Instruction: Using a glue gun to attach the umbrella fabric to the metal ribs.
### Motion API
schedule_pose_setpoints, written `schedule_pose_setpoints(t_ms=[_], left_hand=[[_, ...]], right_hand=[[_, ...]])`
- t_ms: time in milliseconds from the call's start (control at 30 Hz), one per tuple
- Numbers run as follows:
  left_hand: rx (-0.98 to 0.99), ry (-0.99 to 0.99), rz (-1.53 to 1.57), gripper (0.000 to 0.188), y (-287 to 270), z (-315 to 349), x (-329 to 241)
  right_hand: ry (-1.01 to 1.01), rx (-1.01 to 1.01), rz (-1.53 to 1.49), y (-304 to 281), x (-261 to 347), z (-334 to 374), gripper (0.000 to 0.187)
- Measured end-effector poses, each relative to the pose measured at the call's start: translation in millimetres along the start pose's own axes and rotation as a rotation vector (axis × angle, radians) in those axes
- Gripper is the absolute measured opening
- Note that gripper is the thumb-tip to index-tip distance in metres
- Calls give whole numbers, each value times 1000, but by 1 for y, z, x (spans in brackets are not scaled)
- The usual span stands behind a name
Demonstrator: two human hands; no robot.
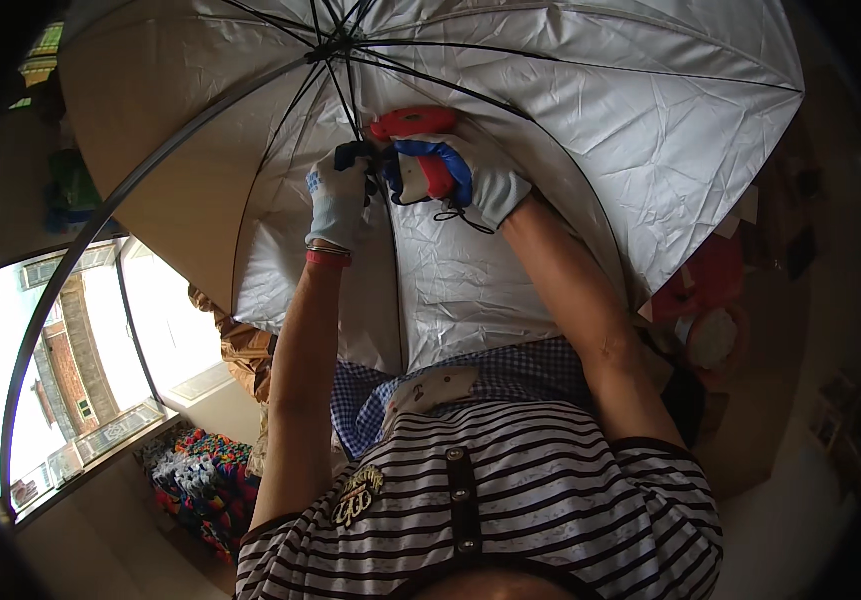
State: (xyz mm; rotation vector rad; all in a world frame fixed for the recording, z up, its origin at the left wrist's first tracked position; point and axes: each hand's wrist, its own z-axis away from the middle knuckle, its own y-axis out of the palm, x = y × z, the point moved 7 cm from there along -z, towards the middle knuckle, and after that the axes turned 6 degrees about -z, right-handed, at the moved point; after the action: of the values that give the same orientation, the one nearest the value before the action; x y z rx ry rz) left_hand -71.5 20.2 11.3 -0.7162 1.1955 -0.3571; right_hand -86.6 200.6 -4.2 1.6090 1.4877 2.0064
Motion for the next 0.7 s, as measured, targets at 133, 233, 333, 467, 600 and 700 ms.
schedule_pose_setpoints(t_ms=[133, 233, 333, 467, 600, 700], left_hand=[[11, 12, 5, 19, 0, -1, -1], [48, 85, 28, 19, 3, -3, -2], [-2, 163, -48, 20, 2, -5, 0], [-116, 305, -263, 20, 1, -5, -2], [-156, 364, -356, 23, 1, 1, -8], [-126, 382, -303, 25, -8, 0, -16]], right_hand=[[35, -44, 51, 1, -11, -8, 36], [183, -58, -299, 5, -27, -14, 28], [249, -120, -331, 6, -36, -15, 27], [277, -310, -17, 2, -45, -26, 30], [394, -368, -95, -4, -56, -31, 30], [421, -227, -314, 0, -60, -18, 32]])
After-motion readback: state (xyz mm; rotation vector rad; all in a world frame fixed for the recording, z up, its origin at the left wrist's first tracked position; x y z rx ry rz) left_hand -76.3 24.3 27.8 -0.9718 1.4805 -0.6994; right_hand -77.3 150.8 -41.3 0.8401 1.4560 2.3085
